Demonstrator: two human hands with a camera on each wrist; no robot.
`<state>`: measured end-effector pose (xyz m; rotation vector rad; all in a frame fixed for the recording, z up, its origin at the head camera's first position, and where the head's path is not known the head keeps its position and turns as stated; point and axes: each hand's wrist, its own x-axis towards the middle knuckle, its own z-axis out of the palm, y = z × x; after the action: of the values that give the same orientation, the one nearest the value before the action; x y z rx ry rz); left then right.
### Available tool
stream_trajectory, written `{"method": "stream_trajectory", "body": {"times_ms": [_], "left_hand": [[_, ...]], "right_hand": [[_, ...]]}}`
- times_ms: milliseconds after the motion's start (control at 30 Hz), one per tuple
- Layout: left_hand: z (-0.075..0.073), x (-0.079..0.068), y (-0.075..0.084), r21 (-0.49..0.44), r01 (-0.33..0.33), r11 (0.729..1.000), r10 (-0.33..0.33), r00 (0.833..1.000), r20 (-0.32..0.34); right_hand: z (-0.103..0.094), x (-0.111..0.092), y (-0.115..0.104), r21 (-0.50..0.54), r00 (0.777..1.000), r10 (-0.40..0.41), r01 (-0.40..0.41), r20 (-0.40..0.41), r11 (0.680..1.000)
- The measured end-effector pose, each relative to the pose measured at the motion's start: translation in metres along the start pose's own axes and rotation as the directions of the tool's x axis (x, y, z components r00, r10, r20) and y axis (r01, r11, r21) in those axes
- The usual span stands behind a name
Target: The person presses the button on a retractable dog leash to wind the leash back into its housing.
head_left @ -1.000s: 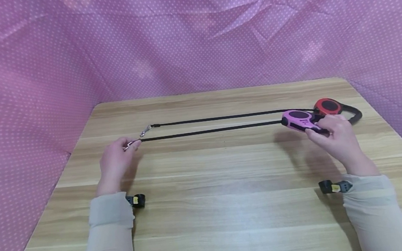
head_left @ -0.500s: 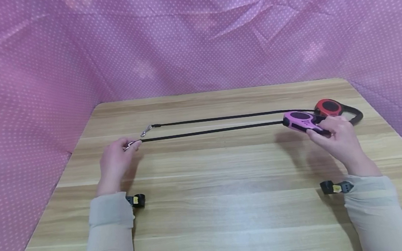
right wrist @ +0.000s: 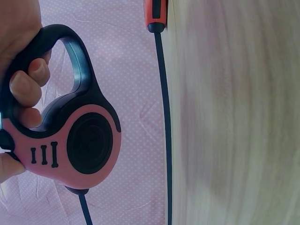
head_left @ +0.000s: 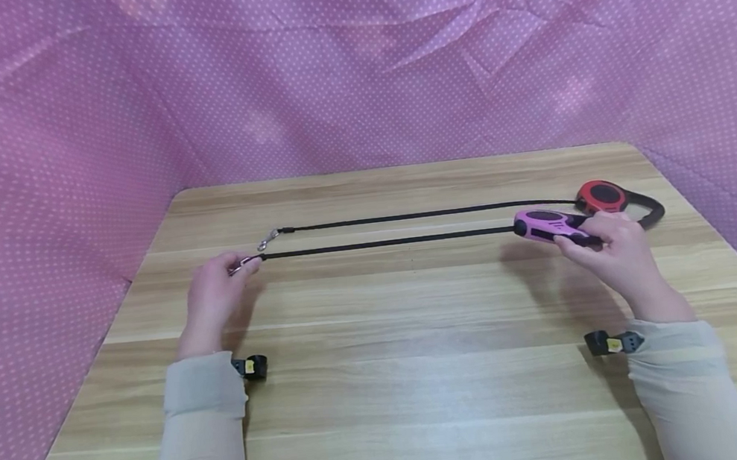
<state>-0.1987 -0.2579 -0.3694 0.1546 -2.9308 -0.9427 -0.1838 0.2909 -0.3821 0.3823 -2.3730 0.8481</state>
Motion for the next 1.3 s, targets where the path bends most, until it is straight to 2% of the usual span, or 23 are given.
{"method": "stream_trajectory", "body": {"times_ms": [467, 867, 1300], "left_hand": [[0.001, -0.0007, 0.0036, -0.05, -0.017, 0.999, 0.022, 0.996, 0.091], [0.0016, -0.0019, 0.0075, 0.004, -0.017, 1.0, 0.016, 0.999, 0.047], [0.0027, -0.0061, 0.0066, -0.024, -0.012, 1.0, 0.013, 0.999, 0.049]], "right_hand": [[0.001, -0.0001, 0.0019, -0.016, 1.0, -0.019, 0.019, -0.006, 1.0], [0.0021, 0.0002, 0.0009, -0.01, 0.999, -0.035, 0.035, 0.006, 0.999], [0.0027, -0.0022, -0.0003, -0.028, 0.998, -0.046, 0.047, 0.031, 0.999]]}}
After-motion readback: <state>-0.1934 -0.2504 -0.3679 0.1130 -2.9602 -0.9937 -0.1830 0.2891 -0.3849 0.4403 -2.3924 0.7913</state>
